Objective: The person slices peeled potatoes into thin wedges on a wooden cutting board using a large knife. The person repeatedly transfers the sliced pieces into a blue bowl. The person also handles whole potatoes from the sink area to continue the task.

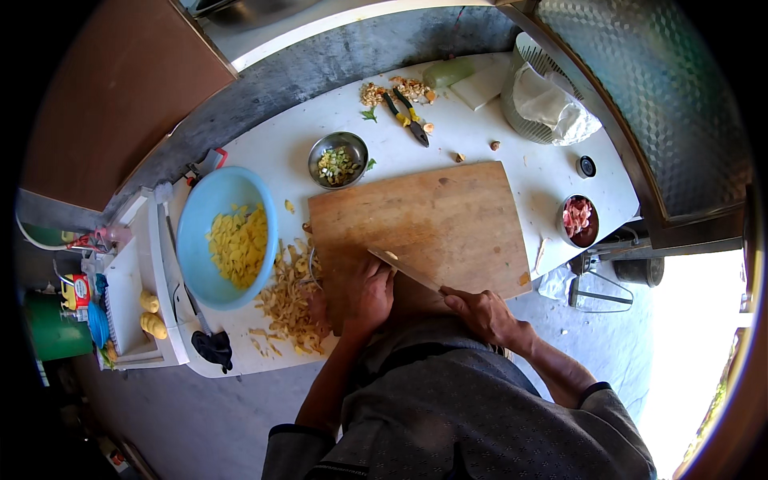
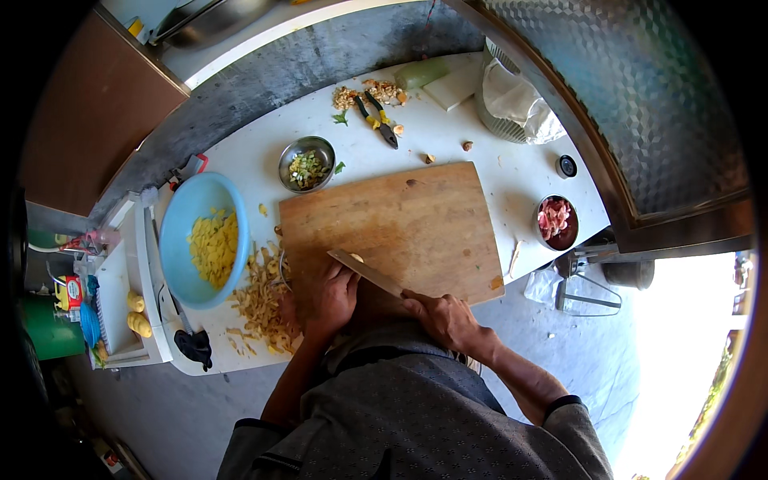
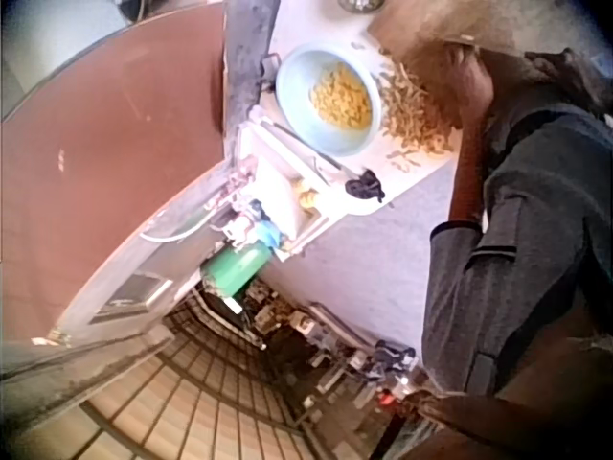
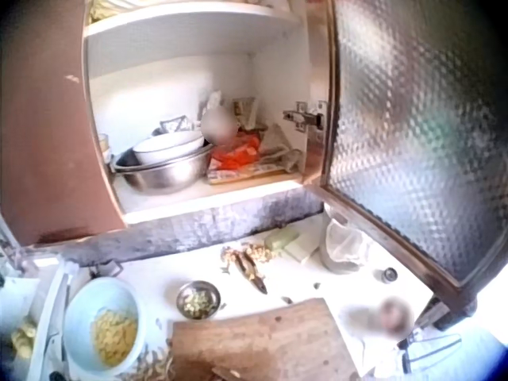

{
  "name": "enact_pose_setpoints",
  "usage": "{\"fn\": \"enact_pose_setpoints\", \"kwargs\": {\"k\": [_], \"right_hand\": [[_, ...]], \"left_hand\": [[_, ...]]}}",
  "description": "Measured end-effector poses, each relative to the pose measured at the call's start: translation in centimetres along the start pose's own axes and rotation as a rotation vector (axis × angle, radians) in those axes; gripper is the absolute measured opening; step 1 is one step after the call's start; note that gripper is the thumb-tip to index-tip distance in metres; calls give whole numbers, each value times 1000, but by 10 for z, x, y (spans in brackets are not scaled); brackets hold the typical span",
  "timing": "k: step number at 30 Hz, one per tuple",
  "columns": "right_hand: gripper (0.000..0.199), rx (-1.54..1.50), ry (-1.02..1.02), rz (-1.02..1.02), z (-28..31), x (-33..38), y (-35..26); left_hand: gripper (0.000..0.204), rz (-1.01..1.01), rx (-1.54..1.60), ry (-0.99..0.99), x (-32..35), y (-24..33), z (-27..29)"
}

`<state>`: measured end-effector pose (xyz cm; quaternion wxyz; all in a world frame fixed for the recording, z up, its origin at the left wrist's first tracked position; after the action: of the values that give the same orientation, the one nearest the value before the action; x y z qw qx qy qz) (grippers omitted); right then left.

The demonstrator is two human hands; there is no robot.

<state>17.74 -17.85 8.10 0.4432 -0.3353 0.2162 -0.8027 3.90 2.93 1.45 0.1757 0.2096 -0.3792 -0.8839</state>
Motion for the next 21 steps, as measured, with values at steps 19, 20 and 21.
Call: {"fn": "enact_pose_setpoints", "kwargs": {"k": [19, 20, 21], "right_hand": [[49, 35, 23, 13, 2, -9, 0], [50, 34, -19, 13, 8, -5, -5], [49, 51, -34, 3, 10, -4, -6]], "left_hand": [[33, 74, -49, 24, 16, -6, -5], [33, 81, -29, 25, 16, -8, -8], [32, 75, -22, 35, 17, -9, -9]]}}
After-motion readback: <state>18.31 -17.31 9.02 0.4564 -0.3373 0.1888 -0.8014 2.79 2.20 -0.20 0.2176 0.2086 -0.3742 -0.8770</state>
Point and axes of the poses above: each hand's wrist, its own x-axis away from the middle knuckle, its own z-axis out of the back of the hand, y = z × x, the point moved 4 cm from there along -x, towards the middle knuckle, and after that the axes turned 11 degrees about x, right-handed, at the moved point
